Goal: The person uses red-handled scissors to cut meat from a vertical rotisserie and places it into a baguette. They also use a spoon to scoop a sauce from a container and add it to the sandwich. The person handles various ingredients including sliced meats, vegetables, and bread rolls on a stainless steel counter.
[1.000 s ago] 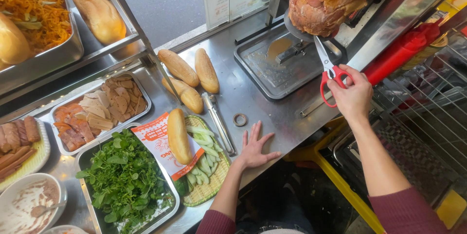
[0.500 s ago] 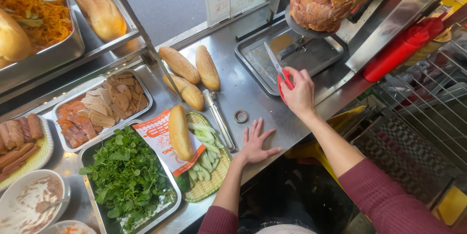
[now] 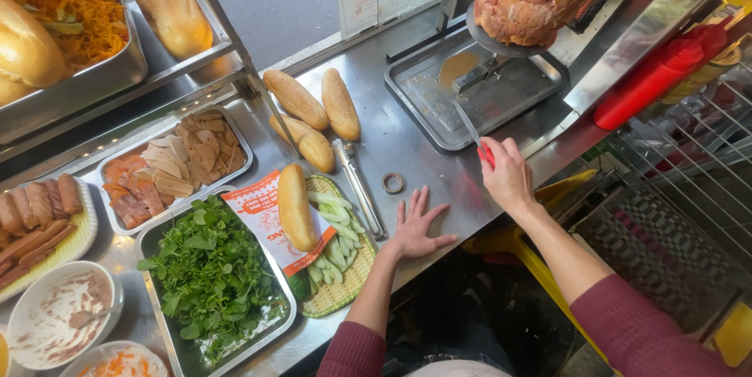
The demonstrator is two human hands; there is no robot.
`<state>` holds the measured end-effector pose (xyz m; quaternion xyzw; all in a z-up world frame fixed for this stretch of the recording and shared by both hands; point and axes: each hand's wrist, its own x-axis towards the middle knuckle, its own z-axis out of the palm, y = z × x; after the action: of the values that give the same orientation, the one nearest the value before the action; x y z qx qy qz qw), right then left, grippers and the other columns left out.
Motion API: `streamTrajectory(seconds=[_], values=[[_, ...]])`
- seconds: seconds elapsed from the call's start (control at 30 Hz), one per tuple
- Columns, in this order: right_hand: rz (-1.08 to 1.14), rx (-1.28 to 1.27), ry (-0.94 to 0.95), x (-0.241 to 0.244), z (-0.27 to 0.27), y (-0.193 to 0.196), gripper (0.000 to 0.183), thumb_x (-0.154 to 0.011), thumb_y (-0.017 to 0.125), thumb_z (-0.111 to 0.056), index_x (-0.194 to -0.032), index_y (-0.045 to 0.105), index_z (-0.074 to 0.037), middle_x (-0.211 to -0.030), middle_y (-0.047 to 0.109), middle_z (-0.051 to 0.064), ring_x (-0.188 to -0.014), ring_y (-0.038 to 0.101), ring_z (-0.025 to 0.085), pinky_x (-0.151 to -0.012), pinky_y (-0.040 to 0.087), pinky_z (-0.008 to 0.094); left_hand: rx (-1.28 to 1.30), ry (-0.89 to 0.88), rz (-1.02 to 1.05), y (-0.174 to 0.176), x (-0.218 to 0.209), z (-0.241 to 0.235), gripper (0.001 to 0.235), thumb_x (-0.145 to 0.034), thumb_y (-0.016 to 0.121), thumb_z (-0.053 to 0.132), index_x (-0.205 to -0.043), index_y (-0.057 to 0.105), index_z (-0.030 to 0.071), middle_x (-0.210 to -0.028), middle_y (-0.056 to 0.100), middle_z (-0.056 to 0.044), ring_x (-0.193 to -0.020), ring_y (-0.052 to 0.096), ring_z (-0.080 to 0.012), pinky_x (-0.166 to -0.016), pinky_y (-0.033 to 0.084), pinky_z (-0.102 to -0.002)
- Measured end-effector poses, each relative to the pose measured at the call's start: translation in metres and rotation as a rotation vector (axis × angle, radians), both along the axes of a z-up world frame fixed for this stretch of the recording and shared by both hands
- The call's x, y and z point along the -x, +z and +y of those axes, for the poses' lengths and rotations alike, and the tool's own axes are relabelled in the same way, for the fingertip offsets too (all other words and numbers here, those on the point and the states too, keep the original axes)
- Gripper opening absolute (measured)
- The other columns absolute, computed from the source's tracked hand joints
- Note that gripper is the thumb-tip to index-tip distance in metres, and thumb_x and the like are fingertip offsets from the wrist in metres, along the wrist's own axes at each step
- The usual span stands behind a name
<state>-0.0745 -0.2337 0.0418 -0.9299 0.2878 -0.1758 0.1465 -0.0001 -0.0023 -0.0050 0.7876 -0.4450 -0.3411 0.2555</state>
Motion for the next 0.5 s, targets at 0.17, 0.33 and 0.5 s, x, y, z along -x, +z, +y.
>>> streamTrajectory(seconds=[0.17, 0.33, 0.5], values=[[0.110, 0.042, 0.015, 0.028, 0.020, 0.008, 0.047, -0.092, 0.064, -0.018, -0.138, 0.061, -0.029, -0.108, 0.060, 0.007, -0.089, 0.071, 0.041, -0.080, 0.061, 0.056, 0.013, 0.010, -0.024, -0.004, 0.001, 0.000, 0.091, -0.080, 0.057, 0.081, -0.157, 0.038, 0.035, -0.174, -0.003, -0.011, -0.160, -0.005, -0.0304, -0.128, -0.007, -0.055], [0.131, 0.128, 0.059, 0.041, 0.012, 0.015, 0.043, -0.096, 0.059, -0.016, -0.134, 0.063, -0.035, -0.105, 0.059, 0.002, -0.085, 0.072, 0.038, -0.078, 0.062, 0.053, 0.019, 0.014, -0.055, -0.013, 0.002, -0.004, 0.091, -0.079, 0.059, 0.080, -0.156, 0.038, 0.037, -0.174, -0.003, -0.011, -0.160, -0.004, -0.0305, -0.128, -0.006, -0.056], [0.072, 0.131, 0.054, 0.043, 0.005, 0.008, 0.047, -0.094, 0.064, -0.016, -0.138, 0.063, -0.032, -0.107, 0.060, 0.007, -0.089, 0.071, 0.042, -0.079, 0.060, 0.056, 0.006, 0.014, -0.084, -0.018, 0.003, -0.004, 0.092, -0.078, 0.056, 0.084, -0.156, 0.038, 0.039, -0.175, -0.002, -0.010, -0.161, -0.004, -0.0293, -0.128, -0.007, -0.054]])
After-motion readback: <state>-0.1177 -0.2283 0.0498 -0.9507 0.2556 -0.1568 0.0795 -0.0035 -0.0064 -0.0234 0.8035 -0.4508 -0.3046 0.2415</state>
